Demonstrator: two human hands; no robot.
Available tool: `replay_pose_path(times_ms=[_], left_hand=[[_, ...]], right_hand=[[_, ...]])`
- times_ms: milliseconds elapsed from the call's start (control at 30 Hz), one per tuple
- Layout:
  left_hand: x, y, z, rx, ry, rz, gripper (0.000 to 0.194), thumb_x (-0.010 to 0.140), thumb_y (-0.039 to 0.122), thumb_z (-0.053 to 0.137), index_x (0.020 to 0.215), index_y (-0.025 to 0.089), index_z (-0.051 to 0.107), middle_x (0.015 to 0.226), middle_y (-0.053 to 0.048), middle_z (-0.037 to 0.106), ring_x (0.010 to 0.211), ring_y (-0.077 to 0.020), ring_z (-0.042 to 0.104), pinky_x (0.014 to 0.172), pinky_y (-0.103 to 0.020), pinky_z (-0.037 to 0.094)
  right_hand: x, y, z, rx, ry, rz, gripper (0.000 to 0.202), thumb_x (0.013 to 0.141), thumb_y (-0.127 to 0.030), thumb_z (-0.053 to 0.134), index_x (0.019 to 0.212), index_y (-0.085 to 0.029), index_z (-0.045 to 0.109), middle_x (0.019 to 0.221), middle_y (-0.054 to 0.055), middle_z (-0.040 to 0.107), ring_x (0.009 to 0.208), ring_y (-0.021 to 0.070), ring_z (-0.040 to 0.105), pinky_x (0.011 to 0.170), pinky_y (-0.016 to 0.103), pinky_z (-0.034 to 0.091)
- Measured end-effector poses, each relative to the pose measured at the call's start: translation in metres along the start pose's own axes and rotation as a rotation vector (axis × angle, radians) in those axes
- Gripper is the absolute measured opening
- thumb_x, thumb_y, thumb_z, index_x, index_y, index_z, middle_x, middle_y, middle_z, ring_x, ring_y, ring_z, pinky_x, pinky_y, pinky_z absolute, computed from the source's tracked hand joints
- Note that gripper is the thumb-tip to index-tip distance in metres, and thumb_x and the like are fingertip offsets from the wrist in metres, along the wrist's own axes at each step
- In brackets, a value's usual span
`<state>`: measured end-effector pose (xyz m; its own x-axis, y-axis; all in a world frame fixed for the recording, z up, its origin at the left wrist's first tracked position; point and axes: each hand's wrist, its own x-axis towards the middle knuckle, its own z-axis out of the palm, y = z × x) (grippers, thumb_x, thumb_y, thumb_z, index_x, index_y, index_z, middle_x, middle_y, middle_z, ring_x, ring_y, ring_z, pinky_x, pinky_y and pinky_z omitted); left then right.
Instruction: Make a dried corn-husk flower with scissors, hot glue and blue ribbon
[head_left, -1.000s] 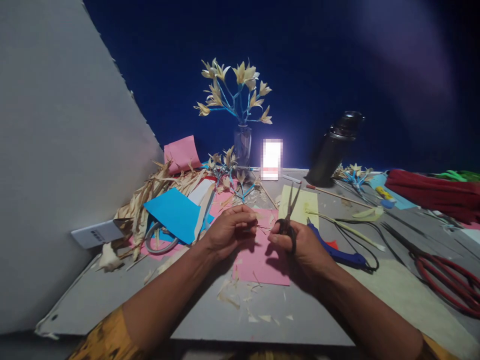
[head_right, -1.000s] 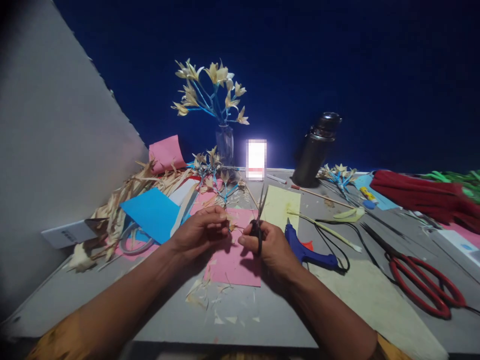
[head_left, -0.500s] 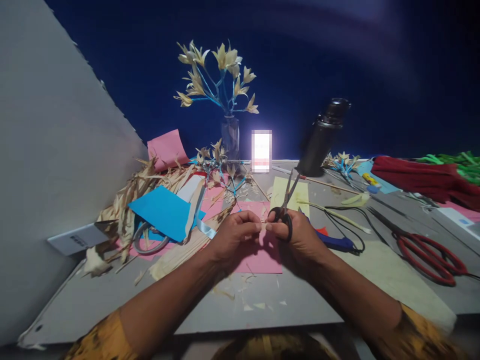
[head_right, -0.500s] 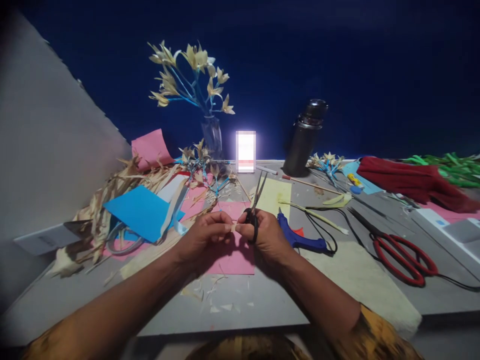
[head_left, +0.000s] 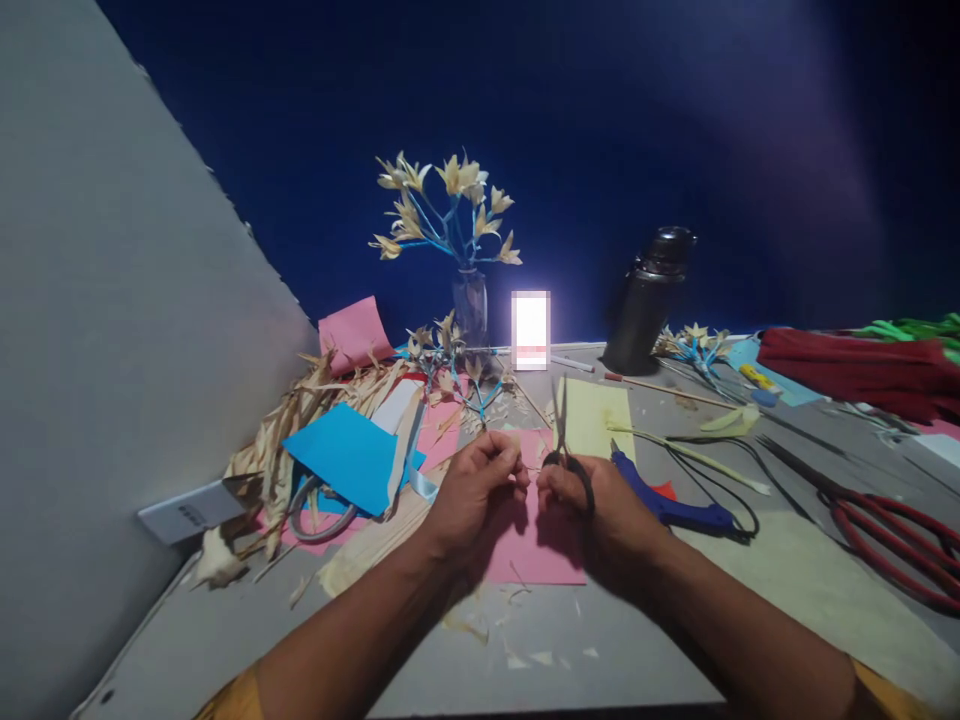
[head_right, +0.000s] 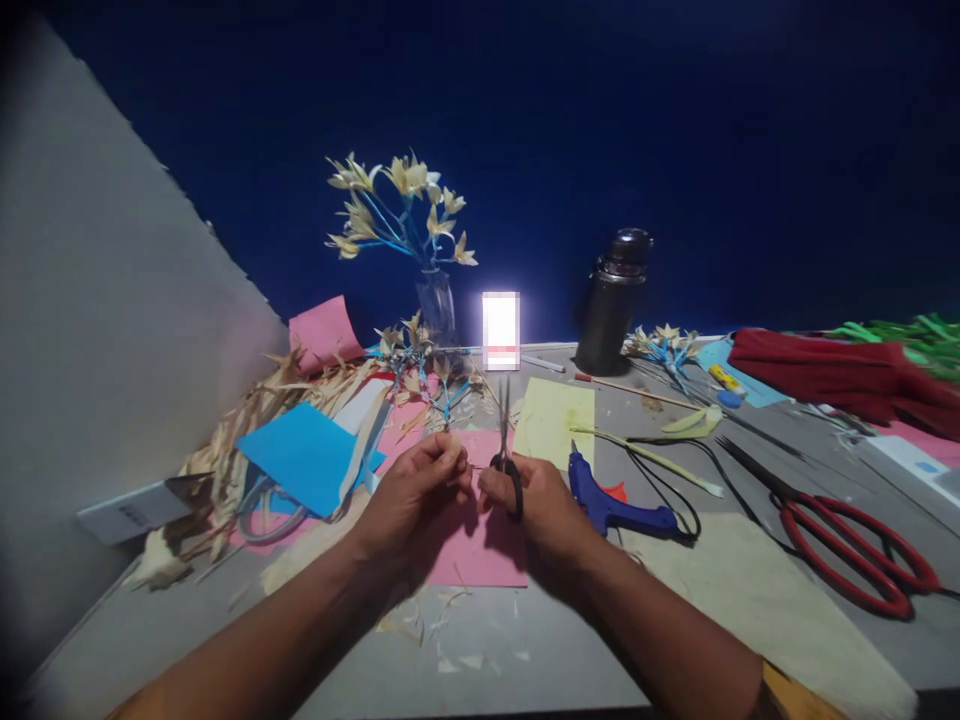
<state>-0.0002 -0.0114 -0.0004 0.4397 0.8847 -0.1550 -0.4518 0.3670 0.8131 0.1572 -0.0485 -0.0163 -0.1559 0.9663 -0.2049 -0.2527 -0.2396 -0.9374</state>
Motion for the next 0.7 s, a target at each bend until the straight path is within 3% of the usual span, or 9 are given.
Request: replay_pose_path(times_ms=[100,267,467,700], left_hand=[[-0.001,0.0,0.003,-0.044,0.088,0.069,0.025,0.083,0.031,0.076,0.08,0.018,0.054,0.07,0.001,0.06,0.06,-0.0096,0.055,0.057,-0.02,0.047],[-0.001,-0.004,0.004,-0.057,0.136,0.148,0.026,0.079,0.028,0.08,0.079,0.018,0.055,0.071,0.002,0.06,0.063,-0.0081,0.055,0.06,-0.018,0.044],[-0.001,-0.005,0.008,-0.075,0.201,0.153,0.03,0.074,0.03,0.083,0.08,0.018,0.056,0.067,0.003,0.06,0.06,-0.0079,0.054,0.058,-0.017,0.042],[-0.001,-0.007,0.007,-0.046,0.182,0.182,0.025,0.077,0.027,0.08,0.08,0.017,0.057,0.065,0.002,0.06,0.058,-0.0079,0.053,0.057,-0.018,0.042]], right_hand=[[-0.003,0.014,0.011,0.011,-0.057,0.056,0.047,0.078,-0.062,0.072,0.079,-0.015,0.063,0.063,0.003,0.065,0.048,0.0121,0.052,0.047,0.025,0.04],[-0.006,0.02,0.019,-0.072,-0.158,0.081,0.058,0.07,-0.073,0.072,0.072,-0.017,0.059,0.06,0.002,0.064,0.049,0.0133,0.057,0.044,0.023,0.039],[-0.005,0.021,0.019,-0.117,-0.135,0.061,0.057,0.069,-0.071,0.074,0.064,-0.019,0.051,0.053,0.0,0.059,0.045,0.0129,0.056,0.041,0.022,0.037],[-0.003,0.025,0.02,-0.109,-0.127,0.057,0.058,0.071,-0.072,0.072,0.062,-0.019,0.052,0.052,0.0,0.058,0.043,0.0116,0.052,0.041,0.023,0.037]])
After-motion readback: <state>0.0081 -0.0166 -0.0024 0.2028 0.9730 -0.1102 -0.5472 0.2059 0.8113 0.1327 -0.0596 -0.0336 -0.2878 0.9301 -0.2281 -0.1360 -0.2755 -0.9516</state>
